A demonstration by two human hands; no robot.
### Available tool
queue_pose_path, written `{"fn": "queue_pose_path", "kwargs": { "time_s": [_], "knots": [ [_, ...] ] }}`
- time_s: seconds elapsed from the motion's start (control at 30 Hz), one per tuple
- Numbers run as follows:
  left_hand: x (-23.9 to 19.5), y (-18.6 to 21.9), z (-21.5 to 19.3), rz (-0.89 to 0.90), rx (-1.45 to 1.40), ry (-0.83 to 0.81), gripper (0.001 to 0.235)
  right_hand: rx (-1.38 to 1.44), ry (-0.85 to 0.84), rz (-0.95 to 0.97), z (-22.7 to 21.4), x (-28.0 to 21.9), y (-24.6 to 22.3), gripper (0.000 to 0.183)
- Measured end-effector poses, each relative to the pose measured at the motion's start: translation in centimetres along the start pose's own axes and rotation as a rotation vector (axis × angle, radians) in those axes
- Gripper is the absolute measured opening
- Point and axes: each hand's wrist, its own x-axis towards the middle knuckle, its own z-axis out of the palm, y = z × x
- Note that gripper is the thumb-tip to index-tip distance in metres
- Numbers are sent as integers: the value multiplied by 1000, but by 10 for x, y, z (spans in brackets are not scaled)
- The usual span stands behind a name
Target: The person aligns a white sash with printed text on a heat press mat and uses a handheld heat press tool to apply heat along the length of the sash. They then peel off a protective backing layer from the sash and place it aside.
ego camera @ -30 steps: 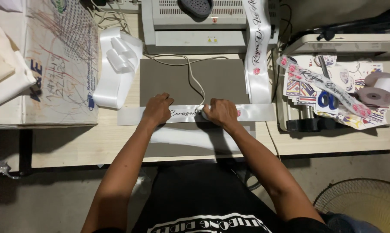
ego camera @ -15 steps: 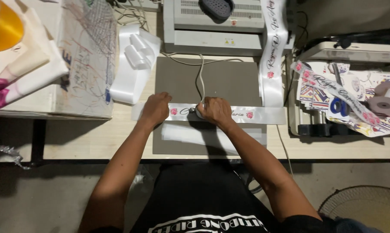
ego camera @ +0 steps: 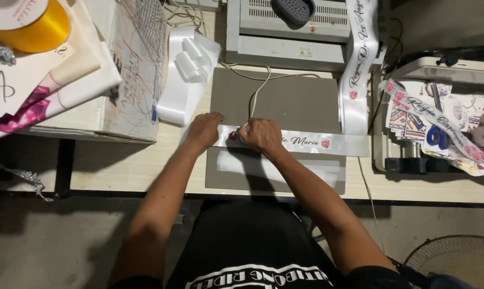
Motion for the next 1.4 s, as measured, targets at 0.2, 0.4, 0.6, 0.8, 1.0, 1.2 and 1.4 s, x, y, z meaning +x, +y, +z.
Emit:
{"fn": "queue_pose_path", "kwargs": {
  "time_s": [0.2,0.4,0.6,0.8,1.0,1.2,1.4],
  "knots": [
    [2,-14,11,-8,-66,32,39,77,-72,83,18,-7,-7,23],
    [0,-20,12,-21,-117,53,42,203,-408,330,26,8,-24,26],
    [1,-19,14,-53,-106,79,33,222,-203,180,41,13,-44,25],
    [2,-8,6,-16,-36,84,31,212,-358,254,34,8,-36,28],
    [5,-17,30,-62,62,65,41,233,-585,370,10,-4,-1,31],
    [8,0,25,-156,115,-2,39,223,-534,398,-25,-1,20,32],
    [8,0,37,-164,128,29,41,183,-777,577,-42,-6,53,35]
  ]
}}
